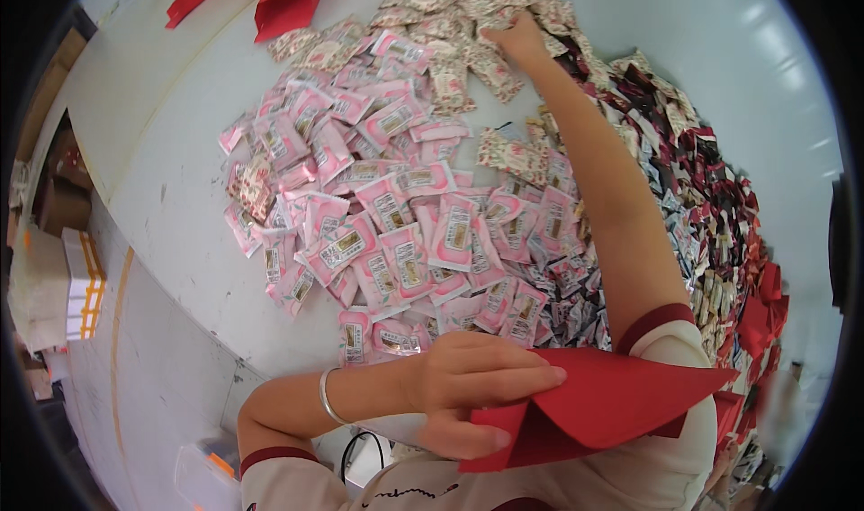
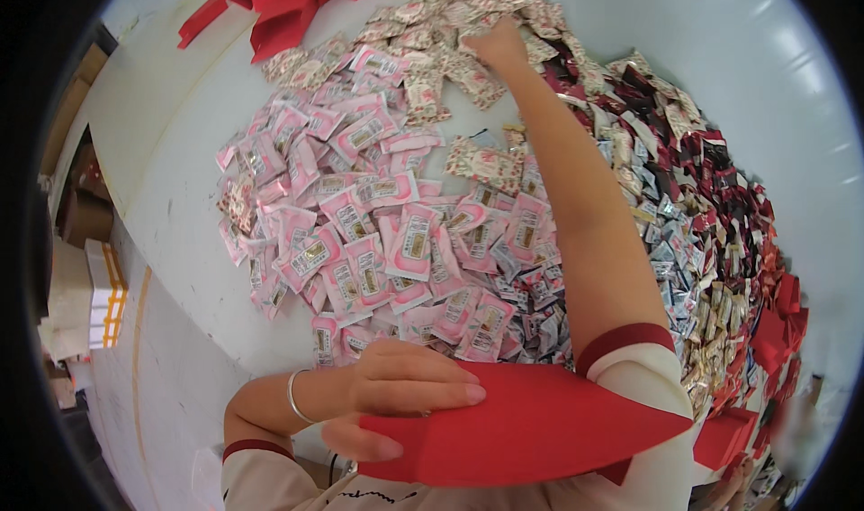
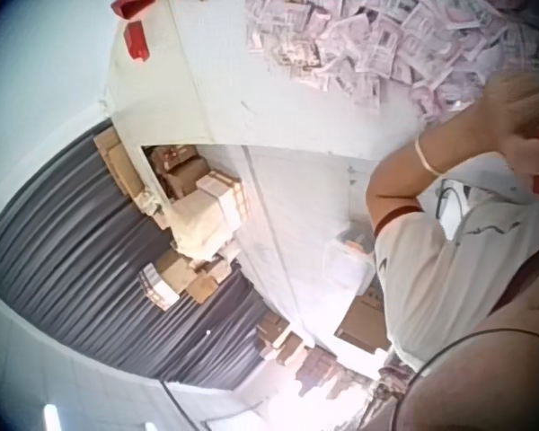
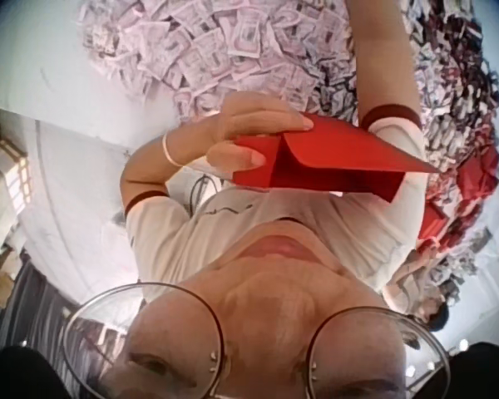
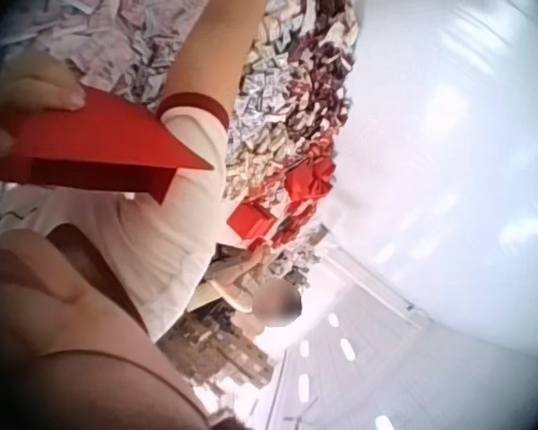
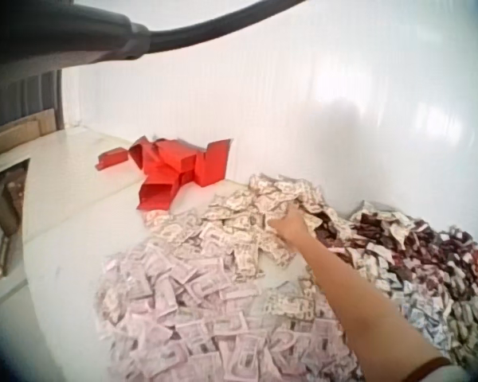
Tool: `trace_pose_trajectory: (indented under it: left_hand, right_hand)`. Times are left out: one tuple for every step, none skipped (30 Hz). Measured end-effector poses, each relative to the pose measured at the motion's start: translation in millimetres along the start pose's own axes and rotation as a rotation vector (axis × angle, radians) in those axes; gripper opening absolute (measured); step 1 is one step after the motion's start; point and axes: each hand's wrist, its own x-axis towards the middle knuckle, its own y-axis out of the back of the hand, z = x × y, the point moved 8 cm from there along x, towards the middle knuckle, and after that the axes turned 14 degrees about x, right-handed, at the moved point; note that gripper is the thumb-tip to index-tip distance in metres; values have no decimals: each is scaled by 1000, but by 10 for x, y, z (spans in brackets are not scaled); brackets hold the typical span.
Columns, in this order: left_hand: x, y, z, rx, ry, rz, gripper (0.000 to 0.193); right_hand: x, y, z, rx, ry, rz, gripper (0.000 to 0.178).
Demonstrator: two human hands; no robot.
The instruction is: The person repeatedly picks small wrapped items from a large pile on a table and places them into red envelopes. The person folds the envelopes closed and sets them aside. Another person is visible in the background performing a similar task.
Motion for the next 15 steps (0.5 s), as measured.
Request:
trace_pose_trajectory:
  left_hand:
    - [15, 10, 22, 32, -40, 53, 30]
    - [30, 33, 46, 71, -75, 111, 24]
    - [51, 22, 83, 127, -157, 179, 19]
    - [44, 33, 150, 180, -239, 245, 16]
    - [91, 1, 139, 179, -159, 169, 21]
    - [82, 0, 140, 147, -162, 175, 24]
    - [83, -24, 136, 113, -166, 181, 27]
    - [84, -41, 144, 86, -169, 186, 31]
    - [70, -50, 151, 85, -179, 200, 31]
    - [65, -74, 178, 78, -197, 211, 31]
    - [57, -89, 193, 61, -213, 219, 31]
    - [52, -108, 193, 88, -206, 200, 28]
    - [45, -123, 209, 113, -197, 182, 24]
    - [40, -134, 234, 134, -193, 162, 20]
    - [31, -144, 242, 150, -196, 146, 20]
  right_hand:
    - [-47, 81, -65, -37, 168, 206, 60]
    - [-28, 40, -32, -26, 113, 191, 59]
    - [16, 127, -16, -18, 64, 190, 59]
    - [41, 243, 11, -11, 14, 192, 58]
    - [29, 413, -19, -16, 64, 209, 55]
    - [10, 562, -95, -17, 119, 223, 53]
    - [-2, 673, -177, -19, 173, 239, 50]
    - [-92, 610, -422, 72, 257, 133, 45]
    - [-298, 501, -741, 166, 339, 24, 39]
    - [-567, 431, -1083, 256, 423, -77, 34]
    - [-903, 242, -1397, -2, 508, -219, 33]
    - [-1228, -61, -1616, -251, 591, -368, 33]
    - [-1512, -329, -1758, -386, 713, -456, 32]
    - [-1732, -570, -1863, -526, 833, -540, 31]
    - [-1823, -758, -1879, -601, 883, -578, 28]
